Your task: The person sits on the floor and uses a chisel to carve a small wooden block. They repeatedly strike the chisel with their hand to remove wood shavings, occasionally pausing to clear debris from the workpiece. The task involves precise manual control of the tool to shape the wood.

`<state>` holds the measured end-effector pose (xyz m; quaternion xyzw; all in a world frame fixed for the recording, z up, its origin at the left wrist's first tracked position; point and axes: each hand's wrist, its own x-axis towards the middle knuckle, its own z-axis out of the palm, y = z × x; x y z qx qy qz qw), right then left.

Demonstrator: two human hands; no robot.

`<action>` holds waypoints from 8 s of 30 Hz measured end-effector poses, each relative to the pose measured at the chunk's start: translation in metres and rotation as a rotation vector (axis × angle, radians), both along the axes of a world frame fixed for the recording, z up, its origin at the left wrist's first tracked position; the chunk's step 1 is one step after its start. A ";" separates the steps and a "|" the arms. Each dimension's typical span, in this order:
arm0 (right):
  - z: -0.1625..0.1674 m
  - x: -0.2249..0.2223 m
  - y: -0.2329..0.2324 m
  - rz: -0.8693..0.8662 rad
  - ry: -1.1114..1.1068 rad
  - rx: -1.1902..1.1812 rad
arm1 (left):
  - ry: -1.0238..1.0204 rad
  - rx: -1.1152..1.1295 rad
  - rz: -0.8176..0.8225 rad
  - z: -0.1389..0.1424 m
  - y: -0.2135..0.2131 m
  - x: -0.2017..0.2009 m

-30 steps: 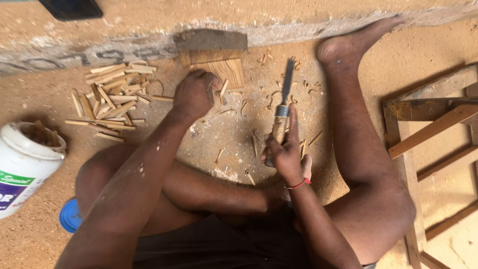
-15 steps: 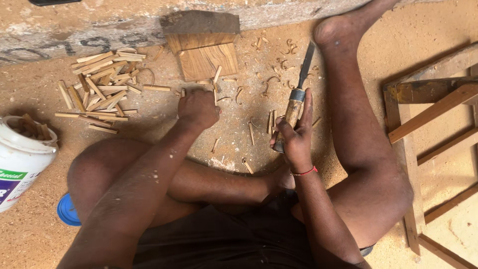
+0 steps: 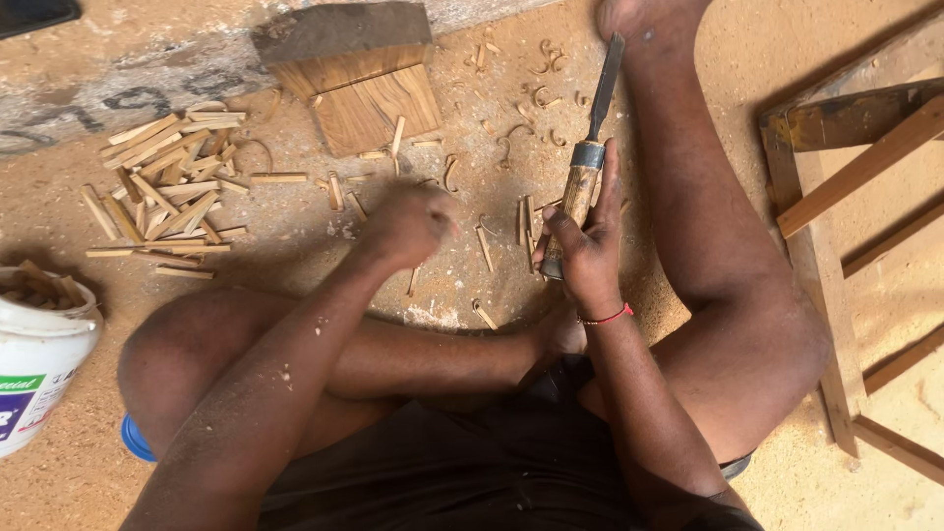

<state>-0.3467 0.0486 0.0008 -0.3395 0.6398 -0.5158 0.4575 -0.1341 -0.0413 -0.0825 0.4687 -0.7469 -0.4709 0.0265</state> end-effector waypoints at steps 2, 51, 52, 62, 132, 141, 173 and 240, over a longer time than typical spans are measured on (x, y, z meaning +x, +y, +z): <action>0.002 -0.002 0.000 -0.003 0.004 -0.004 | -0.163 -0.038 0.103 0.003 -0.011 0.002; -0.006 -0.029 -0.008 -0.087 -0.282 0.006 | 0.019 -0.659 0.341 -0.024 0.019 -0.072; -0.006 -0.029 -0.007 -0.084 -0.260 -0.008 | -0.120 -0.631 0.293 -0.019 0.018 -0.054; 0.004 -0.025 -0.006 -0.081 -0.240 0.043 | -0.344 -0.165 0.096 -0.025 -0.039 -0.103; 0.007 0.008 -0.004 0.059 -0.088 0.043 | -0.074 -0.888 0.505 -0.046 -0.049 0.028; -0.002 0.000 0.005 0.135 0.086 -0.014 | 0.194 -0.772 0.557 -0.054 -0.051 0.041; -0.061 0.095 0.016 0.677 0.465 -0.144 | -0.094 -0.581 -0.034 0.029 0.016 0.070; -0.051 0.104 0.003 0.515 0.315 0.203 | 0.160 -0.379 0.833 -0.005 -0.082 0.052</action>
